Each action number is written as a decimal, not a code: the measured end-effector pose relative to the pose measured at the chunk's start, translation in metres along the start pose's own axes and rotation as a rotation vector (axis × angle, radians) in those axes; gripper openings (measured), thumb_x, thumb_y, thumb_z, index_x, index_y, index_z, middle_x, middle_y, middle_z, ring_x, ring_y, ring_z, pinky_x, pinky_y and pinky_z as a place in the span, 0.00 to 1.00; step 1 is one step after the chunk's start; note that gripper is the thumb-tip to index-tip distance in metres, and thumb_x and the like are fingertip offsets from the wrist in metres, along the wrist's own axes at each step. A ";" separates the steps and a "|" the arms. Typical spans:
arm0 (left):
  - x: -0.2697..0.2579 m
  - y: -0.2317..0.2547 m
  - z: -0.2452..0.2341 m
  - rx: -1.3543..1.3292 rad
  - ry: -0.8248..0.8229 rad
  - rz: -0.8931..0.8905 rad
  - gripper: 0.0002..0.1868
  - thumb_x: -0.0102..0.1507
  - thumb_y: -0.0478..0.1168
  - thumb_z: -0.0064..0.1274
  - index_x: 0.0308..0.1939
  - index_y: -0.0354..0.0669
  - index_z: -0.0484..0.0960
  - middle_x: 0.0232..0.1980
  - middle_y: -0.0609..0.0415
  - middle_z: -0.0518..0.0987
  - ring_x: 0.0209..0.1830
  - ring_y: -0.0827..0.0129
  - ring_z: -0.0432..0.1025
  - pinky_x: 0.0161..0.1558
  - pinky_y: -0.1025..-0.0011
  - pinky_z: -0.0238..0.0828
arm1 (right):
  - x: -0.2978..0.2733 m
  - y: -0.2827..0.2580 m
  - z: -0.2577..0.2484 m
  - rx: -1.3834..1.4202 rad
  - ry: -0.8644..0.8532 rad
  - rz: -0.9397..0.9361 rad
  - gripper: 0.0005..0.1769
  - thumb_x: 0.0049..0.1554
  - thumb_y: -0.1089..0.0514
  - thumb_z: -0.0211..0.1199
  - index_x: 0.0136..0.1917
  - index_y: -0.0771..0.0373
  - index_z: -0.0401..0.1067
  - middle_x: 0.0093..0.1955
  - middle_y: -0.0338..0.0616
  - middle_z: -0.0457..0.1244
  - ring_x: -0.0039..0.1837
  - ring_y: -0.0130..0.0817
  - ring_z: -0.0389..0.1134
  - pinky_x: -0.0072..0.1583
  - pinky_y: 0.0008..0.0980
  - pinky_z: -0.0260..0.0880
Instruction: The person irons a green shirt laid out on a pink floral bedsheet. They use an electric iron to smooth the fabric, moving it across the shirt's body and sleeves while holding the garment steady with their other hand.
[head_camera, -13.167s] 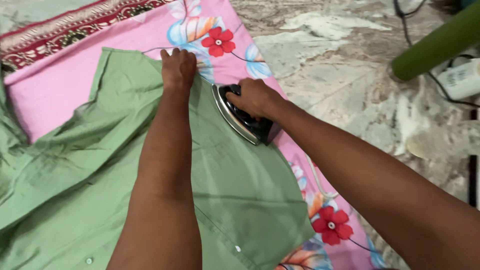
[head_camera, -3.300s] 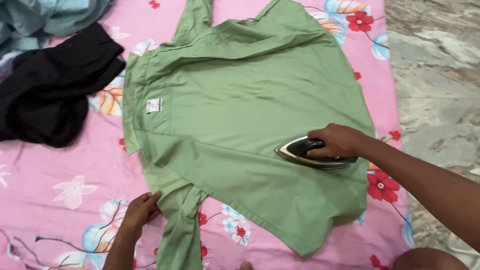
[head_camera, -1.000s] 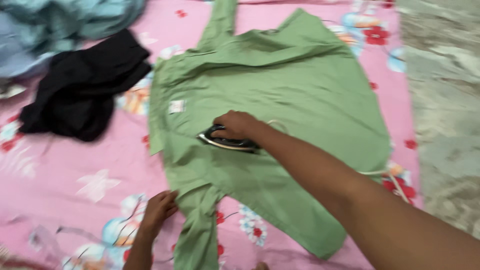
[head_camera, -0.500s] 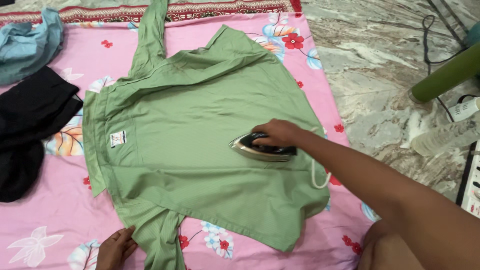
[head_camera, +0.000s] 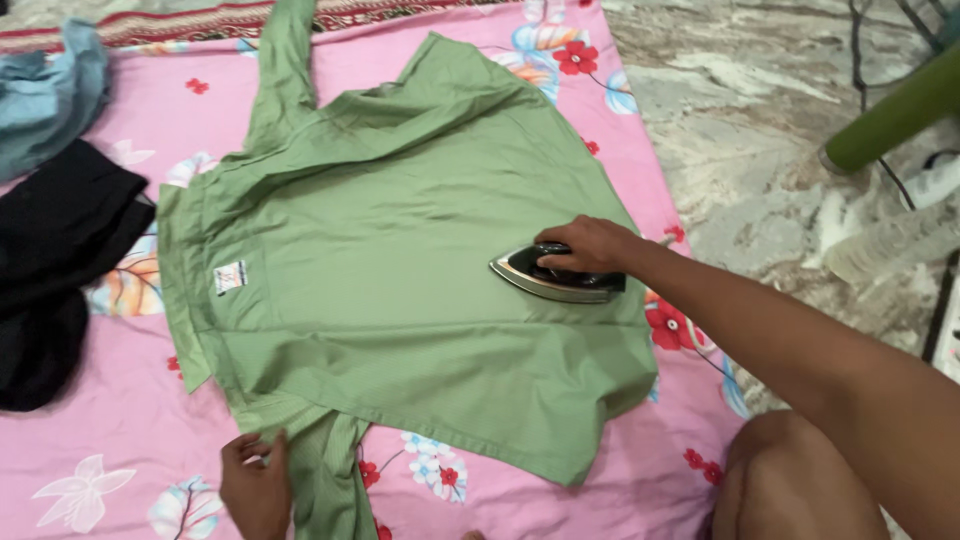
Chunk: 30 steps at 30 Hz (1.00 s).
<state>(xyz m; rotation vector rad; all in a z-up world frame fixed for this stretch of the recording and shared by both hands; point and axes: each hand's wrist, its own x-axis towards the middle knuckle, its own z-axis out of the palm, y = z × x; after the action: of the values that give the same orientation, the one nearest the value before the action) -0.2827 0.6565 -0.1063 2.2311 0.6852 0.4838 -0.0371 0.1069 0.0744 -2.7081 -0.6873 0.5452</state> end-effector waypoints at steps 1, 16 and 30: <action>-0.003 0.002 0.003 0.107 -0.003 0.088 0.26 0.61 0.46 0.69 0.53 0.30 0.78 0.41 0.51 0.78 0.36 0.68 0.72 0.39 0.68 0.71 | -0.002 0.001 0.002 0.000 0.021 -0.011 0.27 0.58 0.36 0.60 0.64 0.51 0.74 0.50 0.50 0.72 0.52 0.51 0.73 0.55 0.49 0.72; 0.037 -0.070 -0.013 -0.309 -0.399 -0.516 0.19 0.63 0.45 0.66 0.40 0.27 0.83 0.30 0.48 0.77 0.26 0.71 0.68 0.30 0.72 0.63 | -0.012 -0.048 0.022 -0.035 -0.193 -0.099 0.29 0.57 0.35 0.59 0.66 0.47 0.73 0.55 0.46 0.71 0.56 0.50 0.71 0.58 0.48 0.71; 0.041 -0.082 -0.005 -0.333 -0.437 -0.555 0.16 0.64 0.44 0.64 0.38 0.30 0.84 0.28 0.52 0.78 0.23 0.75 0.66 0.27 0.76 0.61 | -0.063 0.013 -0.001 -0.086 -0.261 -0.040 0.30 0.56 0.36 0.60 0.66 0.49 0.71 0.51 0.49 0.72 0.52 0.51 0.72 0.55 0.47 0.72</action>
<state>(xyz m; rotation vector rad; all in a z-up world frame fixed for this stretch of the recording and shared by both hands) -0.2793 0.7318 -0.1590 1.6566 0.8671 -0.1577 -0.0828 0.0635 0.0887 -2.7220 -0.8468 0.8881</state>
